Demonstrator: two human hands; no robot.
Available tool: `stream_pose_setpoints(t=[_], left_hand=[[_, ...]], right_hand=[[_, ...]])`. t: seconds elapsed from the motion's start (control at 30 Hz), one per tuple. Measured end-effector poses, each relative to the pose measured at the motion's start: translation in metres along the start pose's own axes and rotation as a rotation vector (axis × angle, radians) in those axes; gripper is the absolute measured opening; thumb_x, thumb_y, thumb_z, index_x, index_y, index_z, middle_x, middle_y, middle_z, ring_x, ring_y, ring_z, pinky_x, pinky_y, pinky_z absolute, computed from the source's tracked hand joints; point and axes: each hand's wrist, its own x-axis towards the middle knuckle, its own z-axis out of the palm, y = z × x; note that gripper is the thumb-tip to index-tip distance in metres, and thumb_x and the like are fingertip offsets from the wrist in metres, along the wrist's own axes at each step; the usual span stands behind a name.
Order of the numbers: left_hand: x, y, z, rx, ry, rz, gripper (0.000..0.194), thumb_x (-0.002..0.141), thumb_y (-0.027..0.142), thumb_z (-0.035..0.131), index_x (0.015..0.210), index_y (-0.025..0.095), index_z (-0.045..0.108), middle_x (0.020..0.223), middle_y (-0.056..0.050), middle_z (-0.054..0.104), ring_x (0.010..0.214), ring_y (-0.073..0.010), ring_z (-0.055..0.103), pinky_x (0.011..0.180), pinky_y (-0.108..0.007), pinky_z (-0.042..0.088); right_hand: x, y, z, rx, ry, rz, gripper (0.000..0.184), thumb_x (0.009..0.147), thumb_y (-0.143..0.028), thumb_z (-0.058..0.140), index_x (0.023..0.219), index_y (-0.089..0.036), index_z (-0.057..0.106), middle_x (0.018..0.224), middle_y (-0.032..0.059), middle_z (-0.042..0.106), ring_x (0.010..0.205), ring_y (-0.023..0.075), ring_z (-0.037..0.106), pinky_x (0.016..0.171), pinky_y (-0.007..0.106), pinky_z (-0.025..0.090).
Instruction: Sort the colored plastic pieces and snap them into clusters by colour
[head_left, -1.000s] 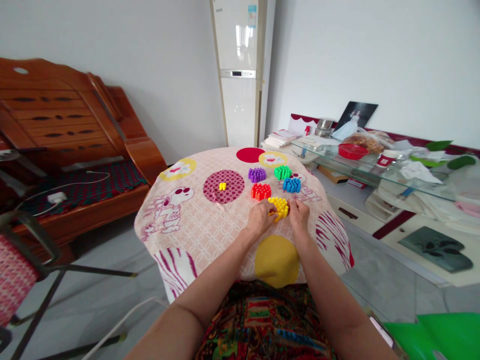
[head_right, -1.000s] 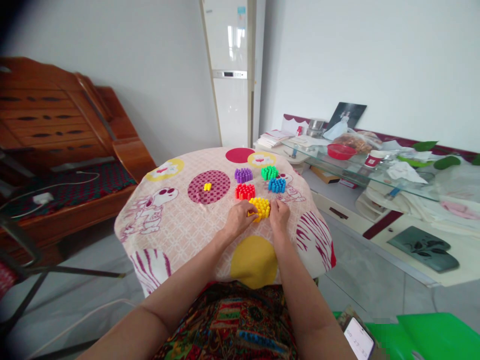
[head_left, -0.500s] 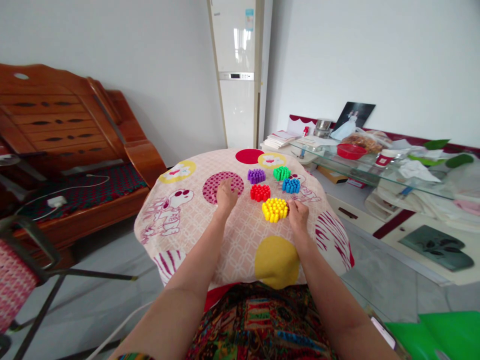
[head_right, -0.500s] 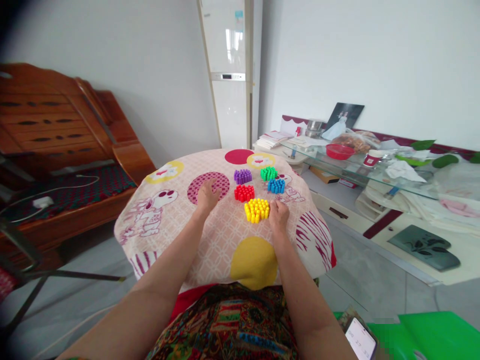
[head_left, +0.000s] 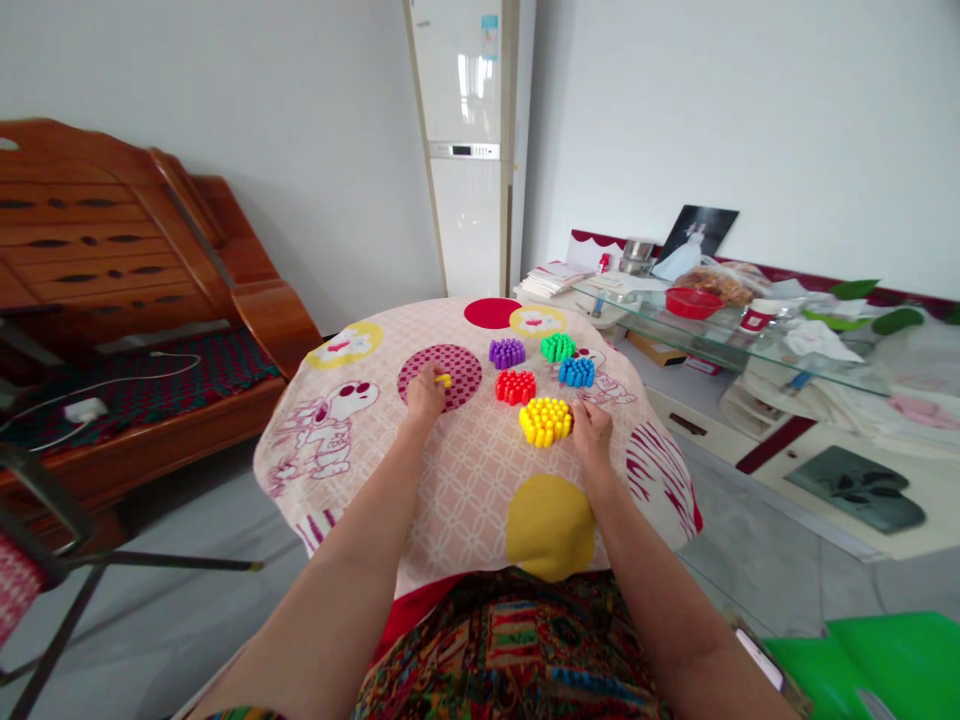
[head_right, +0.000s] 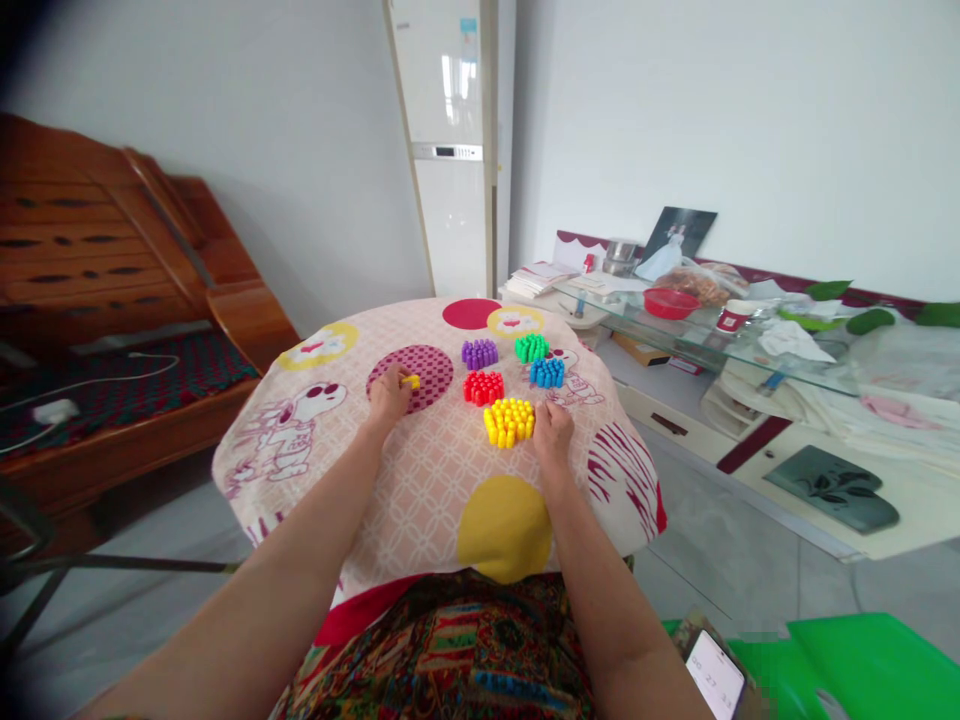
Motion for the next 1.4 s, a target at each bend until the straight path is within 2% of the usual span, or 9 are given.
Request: stream_pose_setpoints(t=[0.1,0.23,0.37,0.67,0.87,1.03,1.17,1.27,1.4], left_hand=[[-0.019,0.029,-0.009,-0.097,-0.054,0.1,0.021,0.081,0.014,0.056,0.099,0.015,0.066,0.089,-0.005,0.071,0.076,-0.016,0.063,0.067,-0.024,0.045],[-0.057,0.082,-0.021,-0.206,-0.166,0.407,0.018,0.079,0.016,0.057,0.088,0.017,0.072,0.084,-0.004,0.072,0.073,-0.0148,0.064,0.074,-0.025,0.049],[-0.097,0.124,-0.015,-0.216,-0.3,0.624,0.017,0.079,0.014,0.059,0.09,0.016,0.072,0.084,-0.005,0.071,0.073,-0.0147,0.063,0.071,-0.025,0.049],[-0.13,0.14,0.028,0.061,-0.359,0.676,0.014,0.086,0.016,0.055,0.093,0.016,0.068,0.096,-0.011,0.067,0.087,-0.0217,0.064,0.074,-0.03,0.05],[-0.1,0.122,0.011,-0.176,-0.2,0.592,0.012,0.084,0.021,0.062,0.094,0.015,0.066,0.092,-0.007,0.068,0.082,-0.0162,0.062,0.076,-0.026,0.048],[-0.042,0.059,-0.017,-0.167,0.048,0.215,0.017,0.085,0.022,0.055,0.088,0.014,0.069,0.083,-0.006,0.071,0.075,-0.0167,0.063,0.075,-0.027,0.046],[-0.026,0.002,-0.013,-0.078,-0.011,-0.079,0.017,0.083,0.024,0.055,0.086,0.016,0.07,0.081,-0.005,0.072,0.075,-0.0186,0.066,0.071,-0.027,0.047],[-0.027,-0.018,-0.004,-0.099,-0.051,-0.102,0.02,0.084,0.027,0.054,0.088,0.017,0.071,0.079,-0.005,0.073,0.076,-0.0184,0.067,0.071,-0.026,0.047],[-0.026,-0.026,0.001,-0.146,-0.069,-0.099,0.021,0.084,0.03,0.055,0.088,0.017,0.072,0.077,-0.004,0.072,0.073,-0.0179,0.067,0.068,-0.025,0.047]], right_hand=[[0.0,0.001,0.001,-0.01,0.002,0.015,0.034,0.085,-0.04,0.045,0.057,-0.022,0.041,0.054,-0.0036,0.043,0.056,0.0127,0.035,0.054,0.028,0.024],[0.001,0.006,0.002,-0.016,0.0,0.028,0.034,0.084,-0.041,0.045,0.056,-0.022,0.044,0.054,-0.0033,0.044,0.057,0.0131,0.038,0.054,0.027,0.025],[0.002,0.006,0.002,-0.012,-0.008,0.031,0.034,0.084,-0.041,0.043,0.059,-0.02,0.053,0.056,-0.0012,0.053,0.057,0.0138,0.041,0.055,0.027,0.029],[0.005,0.011,0.003,0.008,0.002,0.06,0.037,0.083,-0.045,0.045,0.061,-0.019,0.058,0.059,0.0015,0.059,0.057,0.0153,0.046,0.056,0.028,0.032],[0.002,0.011,0.005,0.065,-0.006,0.075,0.035,0.084,-0.043,0.046,0.065,-0.018,0.06,0.061,0.0005,0.058,0.058,0.0145,0.046,0.056,0.027,0.034],[0.0,0.008,0.005,0.073,-0.005,0.087,0.035,0.084,-0.043,0.046,0.062,-0.019,0.057,0.06,0.0,0.056,0.059,0.0148,0.047,0.056,0.026,0.033],[0.002,0.007,0.008,0.076,0.028,0.13,0.035,0.083,-0.044,0.046,0.065,-0.018,0.062,0.064,0.004,0.063,0.064,0.0179,0.053,0.059,0.028,0.037],[-0.003,0.002,0.004,0.126,0.089,0.17,0.034,0.084,-0.043,0.046,0.07,-0.018,0.065,0.07,0.0065,0.068,0.067,0.0196,0.057,0.062,0.029,0.041],[-0.024,-0.01,-0.013,0.092,0.148,0.199,0.04,0.088,-0.045,0.045,0.06,-0.02,0.058,0.057,0.0032,0.062,0.058,0.0182,0.056,0.06,0.029,0.039]])
